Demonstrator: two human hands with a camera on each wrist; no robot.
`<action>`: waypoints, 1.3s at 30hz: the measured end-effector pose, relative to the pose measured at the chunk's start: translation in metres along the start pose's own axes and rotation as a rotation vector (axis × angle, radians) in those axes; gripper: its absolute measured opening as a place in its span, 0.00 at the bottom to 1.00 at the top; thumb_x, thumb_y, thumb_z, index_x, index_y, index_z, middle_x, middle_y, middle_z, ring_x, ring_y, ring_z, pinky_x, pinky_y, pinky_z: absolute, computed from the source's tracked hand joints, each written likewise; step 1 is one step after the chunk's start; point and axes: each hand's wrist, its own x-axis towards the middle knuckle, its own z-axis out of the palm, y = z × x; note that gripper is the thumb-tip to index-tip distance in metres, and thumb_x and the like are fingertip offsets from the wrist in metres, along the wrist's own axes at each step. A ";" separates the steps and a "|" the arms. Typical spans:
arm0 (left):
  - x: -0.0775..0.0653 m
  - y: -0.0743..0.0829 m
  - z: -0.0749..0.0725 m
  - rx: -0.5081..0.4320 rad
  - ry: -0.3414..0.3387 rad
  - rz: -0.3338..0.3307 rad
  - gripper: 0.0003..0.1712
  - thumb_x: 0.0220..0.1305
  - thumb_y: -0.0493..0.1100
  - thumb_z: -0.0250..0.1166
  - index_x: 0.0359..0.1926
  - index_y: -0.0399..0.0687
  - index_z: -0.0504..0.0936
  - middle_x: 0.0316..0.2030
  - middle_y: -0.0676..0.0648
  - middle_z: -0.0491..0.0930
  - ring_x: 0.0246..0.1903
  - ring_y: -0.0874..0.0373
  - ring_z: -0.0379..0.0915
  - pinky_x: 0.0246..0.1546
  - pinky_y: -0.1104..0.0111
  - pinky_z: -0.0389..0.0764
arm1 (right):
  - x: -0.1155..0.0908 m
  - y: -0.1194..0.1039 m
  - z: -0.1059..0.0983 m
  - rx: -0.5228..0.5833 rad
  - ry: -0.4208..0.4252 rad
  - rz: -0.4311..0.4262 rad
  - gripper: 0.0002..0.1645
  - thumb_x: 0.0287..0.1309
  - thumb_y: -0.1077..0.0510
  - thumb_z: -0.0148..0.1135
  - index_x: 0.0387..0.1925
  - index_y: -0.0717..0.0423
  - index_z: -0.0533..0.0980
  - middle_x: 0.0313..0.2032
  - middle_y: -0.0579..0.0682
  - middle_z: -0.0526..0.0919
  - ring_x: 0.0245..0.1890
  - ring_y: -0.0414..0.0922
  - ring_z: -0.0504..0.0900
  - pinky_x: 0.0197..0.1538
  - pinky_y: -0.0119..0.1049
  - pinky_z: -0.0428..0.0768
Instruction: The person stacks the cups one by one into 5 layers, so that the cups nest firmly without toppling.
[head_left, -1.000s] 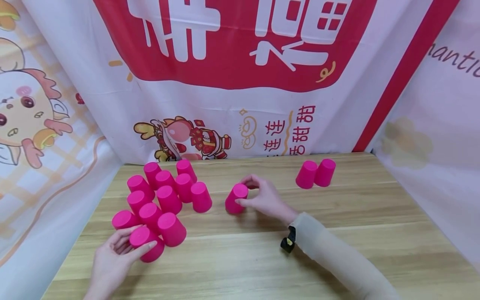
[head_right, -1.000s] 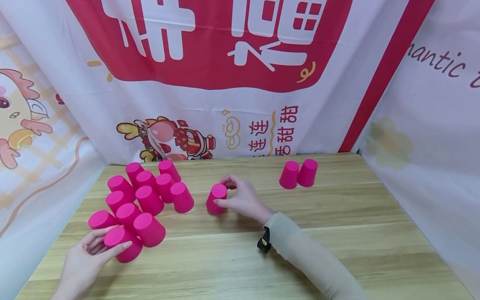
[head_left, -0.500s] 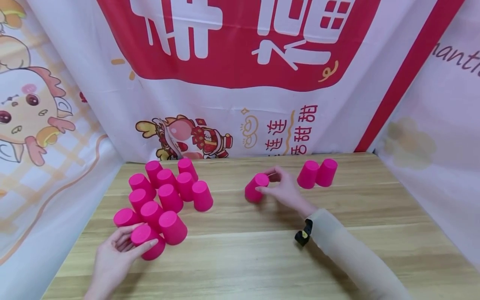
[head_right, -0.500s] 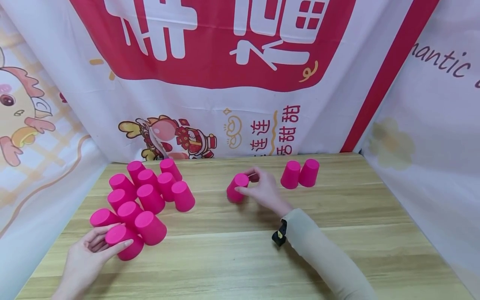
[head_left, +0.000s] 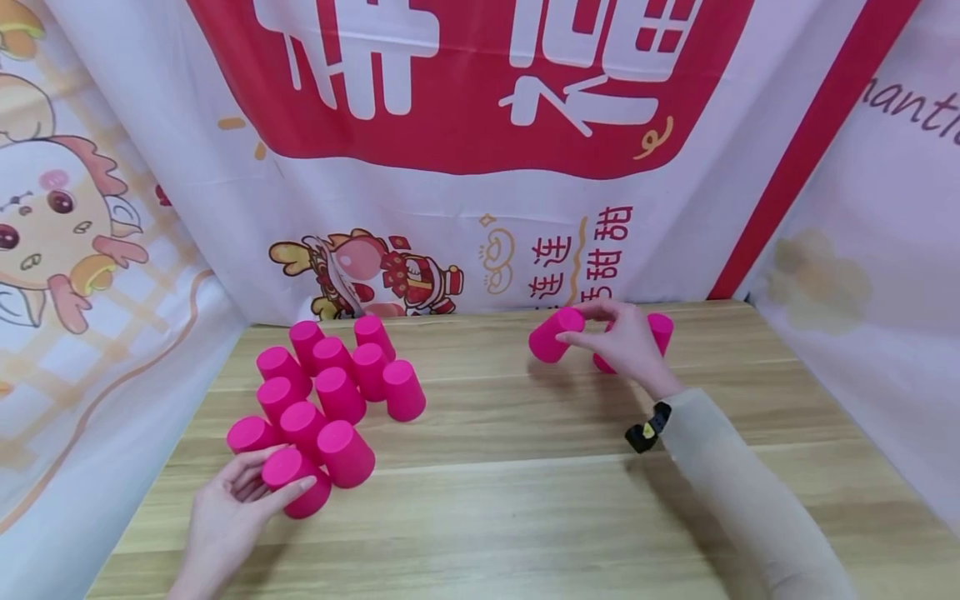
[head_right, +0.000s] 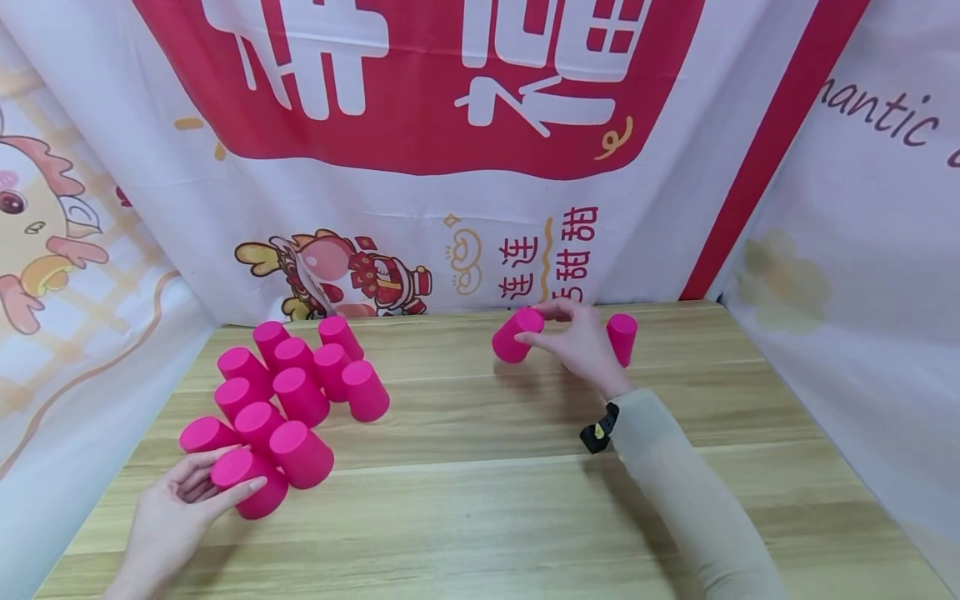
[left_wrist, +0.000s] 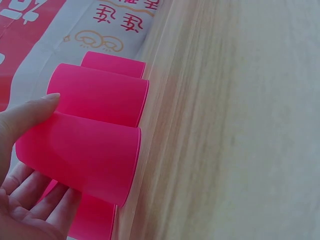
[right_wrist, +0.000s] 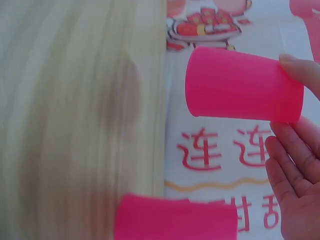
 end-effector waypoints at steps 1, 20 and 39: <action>0.000 0.000 0.000 -0.004 -0.002 -0.004 0.39 0.49 0.53 0.83 0.58 0.42 0.77 0.48 0.55 0.85 0.41 0.77 0.77 0.42 0.83 0.79 | 0.002 0.001 -0.003 -0.013 -0.003 0.012 0.42 0.41 0.29 0.79 0.55 0.45 0.82 0.51 0.45 0.83 0.51 0.50 0.75 0.53 0.49 0.77; -0.014 0.030 0.002 -0.014 -0.142 0.109 0.37 0.51 0.53 0.82 0.61 0.48 0.81 0.53 0.46 0.81 0.46 0.62 0.81 0.46 0.78 0.80 | 0.017 0.026 -0.022 -0.222 -0.118 0.031 0.37 0.53 0.41 0.78 0.61 0.51 0.79 0.53 0.53 0.79 0.49 0.55 0.74 0.45 0.46 0.80; 0.003 0.082 0.070 -0.121 -0.387 0.301 0.32 0.48 0.55 0.83 0.56 0.66 0.85 0.52 0.58 0.83 0.51 0.57 0.78 0.49 0.58 0.84 | 0.022 0.033 -0.022 -0.222 -0.136 0.045 0.37 0.52 0.39 0.78 0.60 0.51 0.80 0.53 0.55 0.79 0.54 0.59 0.72 0.48 0.49 0.79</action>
